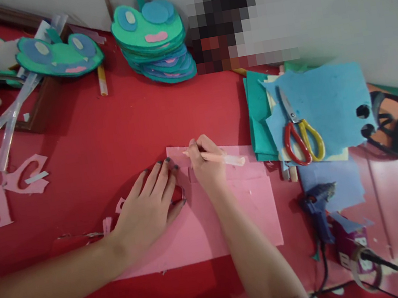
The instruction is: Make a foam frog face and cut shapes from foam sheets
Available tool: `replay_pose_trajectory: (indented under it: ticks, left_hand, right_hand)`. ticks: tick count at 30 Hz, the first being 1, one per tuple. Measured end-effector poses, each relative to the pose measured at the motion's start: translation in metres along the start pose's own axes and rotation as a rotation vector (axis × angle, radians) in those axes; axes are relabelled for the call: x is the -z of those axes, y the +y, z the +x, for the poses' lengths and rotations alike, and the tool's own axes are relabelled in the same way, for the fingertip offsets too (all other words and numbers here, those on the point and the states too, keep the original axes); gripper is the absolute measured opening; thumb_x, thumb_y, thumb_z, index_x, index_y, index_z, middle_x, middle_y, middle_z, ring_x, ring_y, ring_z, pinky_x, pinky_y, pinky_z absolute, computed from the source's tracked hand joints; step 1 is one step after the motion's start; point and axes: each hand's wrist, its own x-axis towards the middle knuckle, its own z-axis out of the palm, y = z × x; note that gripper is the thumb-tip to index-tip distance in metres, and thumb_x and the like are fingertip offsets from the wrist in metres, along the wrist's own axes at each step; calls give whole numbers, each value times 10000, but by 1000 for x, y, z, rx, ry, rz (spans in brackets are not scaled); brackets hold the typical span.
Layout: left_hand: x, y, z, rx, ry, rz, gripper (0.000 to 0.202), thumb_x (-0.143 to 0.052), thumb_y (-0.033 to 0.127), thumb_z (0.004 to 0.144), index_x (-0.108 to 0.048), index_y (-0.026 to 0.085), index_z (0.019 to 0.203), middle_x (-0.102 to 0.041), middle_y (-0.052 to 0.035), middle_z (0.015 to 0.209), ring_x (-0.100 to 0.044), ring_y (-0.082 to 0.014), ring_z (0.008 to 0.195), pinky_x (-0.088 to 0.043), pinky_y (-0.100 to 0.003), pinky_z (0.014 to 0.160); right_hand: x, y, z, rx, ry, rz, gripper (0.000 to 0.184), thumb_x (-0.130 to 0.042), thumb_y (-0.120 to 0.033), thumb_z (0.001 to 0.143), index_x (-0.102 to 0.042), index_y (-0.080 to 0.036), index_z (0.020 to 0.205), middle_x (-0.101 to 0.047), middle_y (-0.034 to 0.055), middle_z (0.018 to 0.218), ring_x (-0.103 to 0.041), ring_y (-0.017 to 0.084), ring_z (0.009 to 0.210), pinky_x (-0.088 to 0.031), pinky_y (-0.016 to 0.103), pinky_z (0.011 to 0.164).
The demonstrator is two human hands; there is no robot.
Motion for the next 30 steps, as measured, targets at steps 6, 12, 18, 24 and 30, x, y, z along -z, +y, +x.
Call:
replay_pose_trajectory:
  ticks: [6,12,18,24,30]
  left_hand:
    - [1,0,0,9,-5,-2,528,-283,348,929,-400,30,1334,-400,-192,1397,-331,-323,1309,-328,-461,1023]
    - [1,0,-1,12,-11,16,526,-269,347,931,-394,40,1339,-400,-185,1399,-330,-314,1310,-327,-455,1024]
    - [1,0,0,11,-13,16,527,-273,339,931,-382,30,1345,-391,-191,1404,-315,-318,1317,-321,-459,1029]
    - [1,0,0,16,-38,-24,530,-275,346,932,-378,39,1351,-380,-188,1413,-300,-317,1328,-311,-464,1041]
    - [0,0,0,15,-39,-25,521,-287,343,931,-396,40,1341,-366,-188,1422,-293,-315,1334,-304,-461,1048]
  right_hand:
    - [-1,0,0,-22,51,-30,324,-471,-279,835,-388,-204,531,-356,-75,436,-361,70,401,-280,212,409]
    - [-1,2,0,-46,101,-29,319,-449,-265,837,-352,-212,537,-321,-74,447,-339,76,418,-270,218,413]
    - [0,10,1,4,165,-48,303,-451,-220,826,-328,-214,549,-309,-79,459,-350,77,430,-288,229,438]
    - [1,8,0,3,176,-39,302,-450,-192,811,-303,-217,549,-298,-75,473,-350,81,449,-301,226,446]
    - [9,6,-2,20,323,21,301,-457,-173,790,-288,-217,545,-299,-72,485,-340,74,443,-283,216,424]
